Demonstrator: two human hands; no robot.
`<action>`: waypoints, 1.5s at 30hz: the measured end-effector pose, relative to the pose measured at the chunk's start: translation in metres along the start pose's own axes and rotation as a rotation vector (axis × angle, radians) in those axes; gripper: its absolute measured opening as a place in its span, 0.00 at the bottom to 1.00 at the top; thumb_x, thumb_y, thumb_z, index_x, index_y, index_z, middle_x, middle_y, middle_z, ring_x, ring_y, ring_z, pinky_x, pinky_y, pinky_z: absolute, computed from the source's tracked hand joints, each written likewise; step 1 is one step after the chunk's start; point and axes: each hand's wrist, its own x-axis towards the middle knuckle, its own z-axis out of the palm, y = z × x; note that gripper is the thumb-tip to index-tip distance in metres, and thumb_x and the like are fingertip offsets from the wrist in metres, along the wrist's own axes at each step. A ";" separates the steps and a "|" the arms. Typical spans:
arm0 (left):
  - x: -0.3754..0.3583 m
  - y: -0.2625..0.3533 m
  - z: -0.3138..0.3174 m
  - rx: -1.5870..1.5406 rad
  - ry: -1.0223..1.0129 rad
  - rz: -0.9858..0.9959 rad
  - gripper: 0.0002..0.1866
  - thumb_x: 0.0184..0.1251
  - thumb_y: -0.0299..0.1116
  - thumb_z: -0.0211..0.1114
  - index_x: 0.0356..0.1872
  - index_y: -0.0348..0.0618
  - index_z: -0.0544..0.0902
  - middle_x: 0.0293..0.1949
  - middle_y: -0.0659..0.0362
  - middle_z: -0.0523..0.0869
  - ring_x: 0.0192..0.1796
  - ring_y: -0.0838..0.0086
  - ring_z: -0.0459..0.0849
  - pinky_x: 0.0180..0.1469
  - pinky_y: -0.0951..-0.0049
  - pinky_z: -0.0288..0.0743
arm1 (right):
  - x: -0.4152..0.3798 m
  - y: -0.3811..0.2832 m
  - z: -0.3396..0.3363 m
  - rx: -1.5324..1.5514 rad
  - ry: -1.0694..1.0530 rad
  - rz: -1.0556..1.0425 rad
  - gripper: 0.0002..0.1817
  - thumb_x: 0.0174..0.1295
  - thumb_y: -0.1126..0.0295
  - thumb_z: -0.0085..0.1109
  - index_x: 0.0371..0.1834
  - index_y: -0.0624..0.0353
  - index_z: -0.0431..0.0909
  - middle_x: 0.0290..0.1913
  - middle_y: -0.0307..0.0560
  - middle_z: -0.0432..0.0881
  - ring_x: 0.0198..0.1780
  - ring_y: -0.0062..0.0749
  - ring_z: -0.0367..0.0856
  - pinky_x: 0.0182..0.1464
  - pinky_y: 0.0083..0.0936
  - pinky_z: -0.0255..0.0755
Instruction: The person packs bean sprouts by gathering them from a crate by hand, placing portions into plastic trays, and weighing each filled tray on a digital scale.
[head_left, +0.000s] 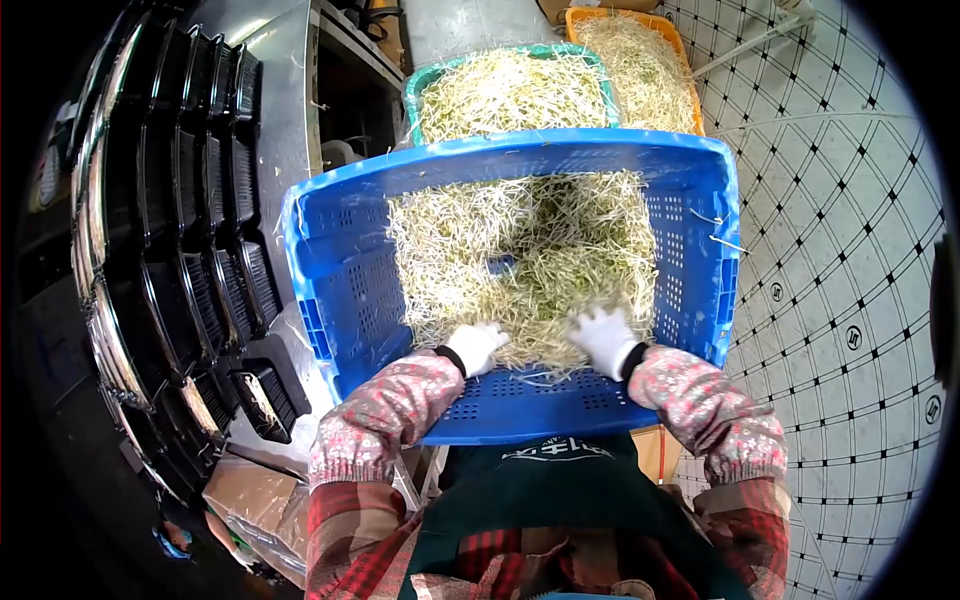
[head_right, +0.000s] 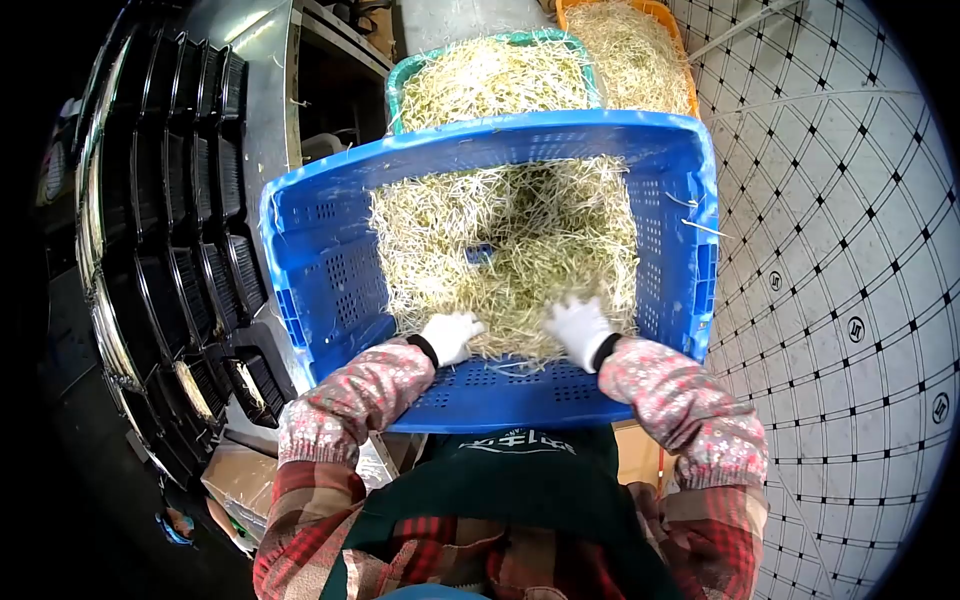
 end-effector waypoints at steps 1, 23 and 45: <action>-0.003 -0.007 0.006 0.029 0.063 -0.017 0.27 0.54 0.40 0.71 0.58 0.55 0.77 0.54 0.52 0.78 0.58 0.57 0.79 0.44 0.53 0.81 | -0.010 0.006 -0.001 -0.030 0.067 0.064 0.40 0.57 0.70 0.64 0.75 0.34 0.62 0.77 0.51 0.56 0.74 0.54 0.61 0.64 0.68 0.61; -0.021 -0.053 -0.070 -1.844 0.693 0.078 0.30 0.61 0.18 0.65 0.66 0.37 0.70 0.60 0.54 0.81 0.59 0.70 0.81 0.59 0.67 0.78 | 0.009 0.027 -0.096 1.428 0.657 0.177 0.27 0.53 0.77 0.67 0.59 0.63 0.75 0.48 0.45 0.85 0.48 0.29 0.82 0.52 0.25 0.75; -0.073 -0.068 -0.059 -1.546 0.978 -0.094 0.21 0.64 0.18 0.66 0.59 0.32 0.77 0.50 0.55 0.86 0.54 0.71 0.85 0.56 0.70 0.80 | 0.018 0.028 -0.078 1.777 0.684 -0.097 0.30 0.55 0.70 0.73 0.61 0.64 0.74 0.50 0.48 0.85 0.49 0.32 0.84 0.56 0.29 0.76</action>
